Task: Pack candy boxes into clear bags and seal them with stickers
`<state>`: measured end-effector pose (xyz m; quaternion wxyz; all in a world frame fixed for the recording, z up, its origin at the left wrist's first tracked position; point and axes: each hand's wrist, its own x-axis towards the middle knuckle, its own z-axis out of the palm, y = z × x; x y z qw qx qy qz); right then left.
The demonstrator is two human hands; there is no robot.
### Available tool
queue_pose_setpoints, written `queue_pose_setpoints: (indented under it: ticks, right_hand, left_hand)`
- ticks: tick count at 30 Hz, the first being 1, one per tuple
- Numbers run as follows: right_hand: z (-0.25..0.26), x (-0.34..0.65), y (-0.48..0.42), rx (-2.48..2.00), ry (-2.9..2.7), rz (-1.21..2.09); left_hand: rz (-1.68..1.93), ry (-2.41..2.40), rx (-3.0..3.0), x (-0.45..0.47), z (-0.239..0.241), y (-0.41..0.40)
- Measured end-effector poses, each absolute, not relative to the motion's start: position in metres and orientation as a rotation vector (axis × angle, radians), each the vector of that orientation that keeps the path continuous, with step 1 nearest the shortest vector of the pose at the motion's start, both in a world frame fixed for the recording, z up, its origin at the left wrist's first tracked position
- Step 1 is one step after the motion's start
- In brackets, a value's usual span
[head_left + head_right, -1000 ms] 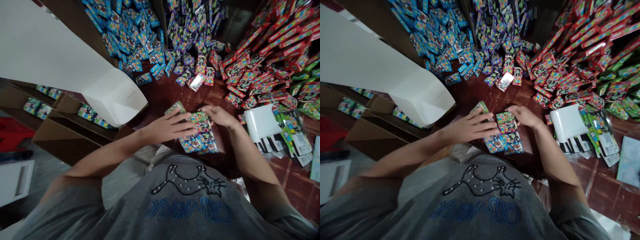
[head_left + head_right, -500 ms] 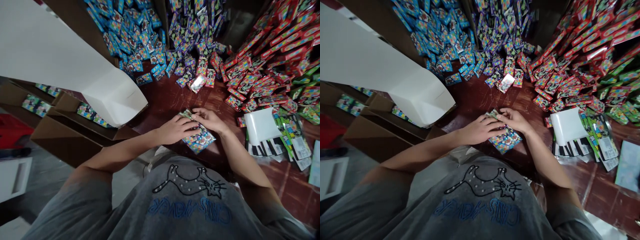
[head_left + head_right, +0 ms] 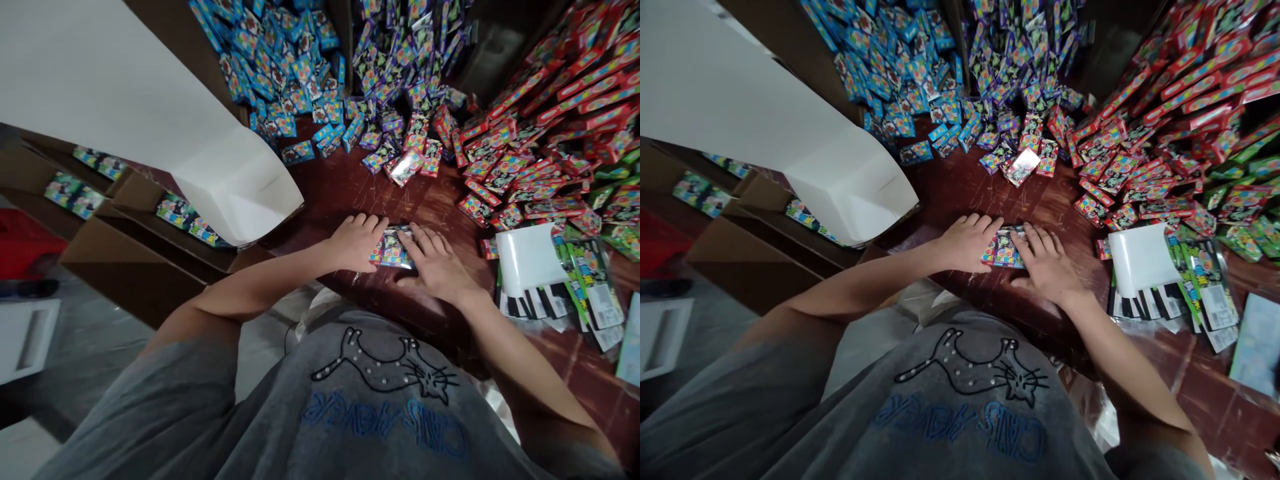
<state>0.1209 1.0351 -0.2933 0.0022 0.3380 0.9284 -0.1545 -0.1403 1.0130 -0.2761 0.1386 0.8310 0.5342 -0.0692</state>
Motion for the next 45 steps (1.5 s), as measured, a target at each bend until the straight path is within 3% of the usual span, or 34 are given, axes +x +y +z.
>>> queue_pose_setpoints:
  ticks: [14, 20, 23, 26, 31, 36, 45]
  right_hand:
    - [-0.313, 0.091, 1.064, 0.894, 3.167, -0.441]
    - [-0.295, 0.026, 1.041, 0.741, 3.453, -0.441]
    - [-0.302, -0.040, 1.037, 0.438, 3.423, -0.480]
    - [-0.317, -0.105, 1.038, 0.326, 3.354, -0.533]
    - [-0.335, -0.152, 1.035, 0.402, 3.304, -0.573]
    - [-0.344, -0.148, 1.030, 0.461, 3.309, -0.604]
    - [-0.347, -0.133, 1.041, 1.066, 3.318, -1.033]
  left_hand:
    - [-0.117, 1.757, 2.263, -0.140, -0.264, 0.965]
    - [0.211, 2.451, 2.017, -0.272, -0.225, 0.948]
    - [0.076, 2.740, 1.917, -0.348, -0.219, 0.953]
    - [-0.108, 2.737, 1.966, -0.386, -0.232, 0.966]
    - [-0.170, 2.670, 1.968, -0.400, -0.261, 0.994]
    - [-0.115, 2.748, 1.958, -0.386, -0.260, 1.007]
    - [-0.100, 2.574, 2.060, -0.334, -0.271, 0.941]
